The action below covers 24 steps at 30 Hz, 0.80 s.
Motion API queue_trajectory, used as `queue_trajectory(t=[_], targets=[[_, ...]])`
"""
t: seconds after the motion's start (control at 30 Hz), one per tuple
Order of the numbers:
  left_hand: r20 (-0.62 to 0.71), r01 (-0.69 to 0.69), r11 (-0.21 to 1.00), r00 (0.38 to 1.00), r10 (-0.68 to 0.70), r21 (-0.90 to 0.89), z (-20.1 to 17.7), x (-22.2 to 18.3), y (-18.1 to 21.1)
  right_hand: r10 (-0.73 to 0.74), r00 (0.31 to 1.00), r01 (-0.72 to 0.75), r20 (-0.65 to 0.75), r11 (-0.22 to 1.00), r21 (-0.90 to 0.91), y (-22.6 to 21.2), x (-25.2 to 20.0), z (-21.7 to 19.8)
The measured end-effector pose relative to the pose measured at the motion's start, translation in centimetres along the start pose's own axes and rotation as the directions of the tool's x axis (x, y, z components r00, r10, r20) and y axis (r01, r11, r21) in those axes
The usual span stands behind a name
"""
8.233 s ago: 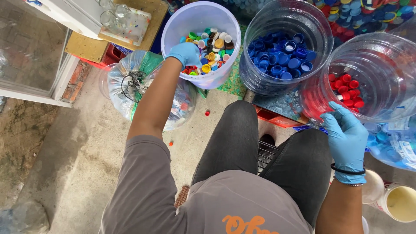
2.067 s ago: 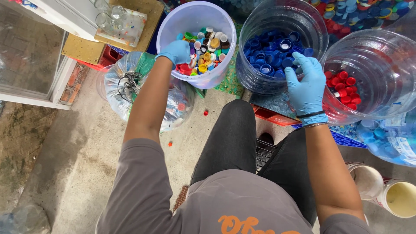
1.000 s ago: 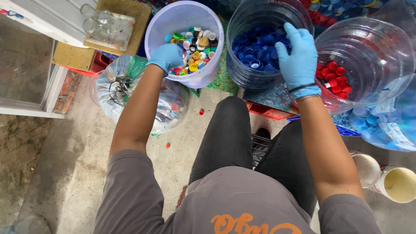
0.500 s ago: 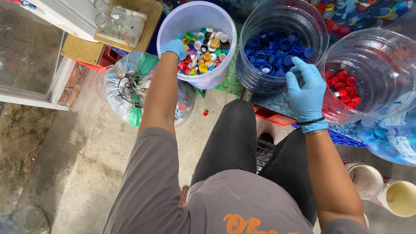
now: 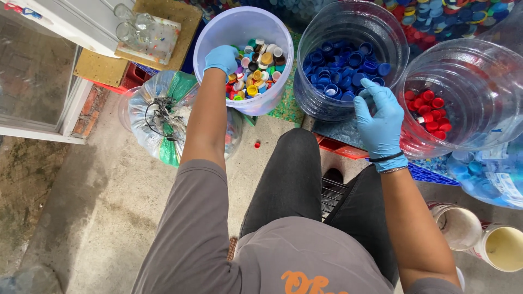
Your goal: The person sorts mixed plastic bottle caps by color, picking them from a white bucket and placing them into separate clear containers for blue and red caps. The hands handle caps one at a time and occasionally drop a cap to the floor.
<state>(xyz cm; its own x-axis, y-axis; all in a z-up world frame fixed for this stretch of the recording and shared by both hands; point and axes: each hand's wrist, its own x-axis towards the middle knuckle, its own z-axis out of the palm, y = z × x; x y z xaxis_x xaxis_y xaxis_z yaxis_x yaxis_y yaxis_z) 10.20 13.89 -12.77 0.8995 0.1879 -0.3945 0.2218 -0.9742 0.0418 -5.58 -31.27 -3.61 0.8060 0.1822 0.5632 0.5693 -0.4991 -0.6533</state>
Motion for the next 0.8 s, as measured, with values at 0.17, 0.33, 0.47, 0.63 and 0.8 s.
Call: queue_trajectory(t=[0.17, 0.33, 0.47, 0.63, 0.8], targets=[[0.000, 0.012, 0.999, 1.000, -0.012, 0.039, 0.5, -0.7, 0.4, 0.012, 1.000, -0.012, 0.003, 1.000, 0.006, 0.3, 0.0, 0.2], [-0.044, -0.046, 0.999, 0.998, 0.046, 0.010, 1.0, 0.2, -0.5, 0.026, 1.000, -0.026, -0.004, 1.000, 0.013, 0.5, -0.1, 0.7], [-0.052, -0.094, 0.990, 0.995, 0.089, -0.105, -0.6, -0.9, -0.2, 0.021, 1.000, -0.021, -0.004, 1.000, 0.007, 1.0, -0.4, 1.1], [0.001, -0.098, 0.930, 0.994, 0.105, -0.355, -1.9, -1.8, -1.3, 0.026, 1.000, -0.025, 0.016, 0.999, -0.037, 1.0, -0.4, 1.5], [0.024, -0.137, 0.838, 0.984, 0.176, -0.529, -1.1, -1.8, -3.0, 0.023, 0.999, -0.022, 0.034, 0.999, -0.044, 0.5, -0.4, 1.5]])
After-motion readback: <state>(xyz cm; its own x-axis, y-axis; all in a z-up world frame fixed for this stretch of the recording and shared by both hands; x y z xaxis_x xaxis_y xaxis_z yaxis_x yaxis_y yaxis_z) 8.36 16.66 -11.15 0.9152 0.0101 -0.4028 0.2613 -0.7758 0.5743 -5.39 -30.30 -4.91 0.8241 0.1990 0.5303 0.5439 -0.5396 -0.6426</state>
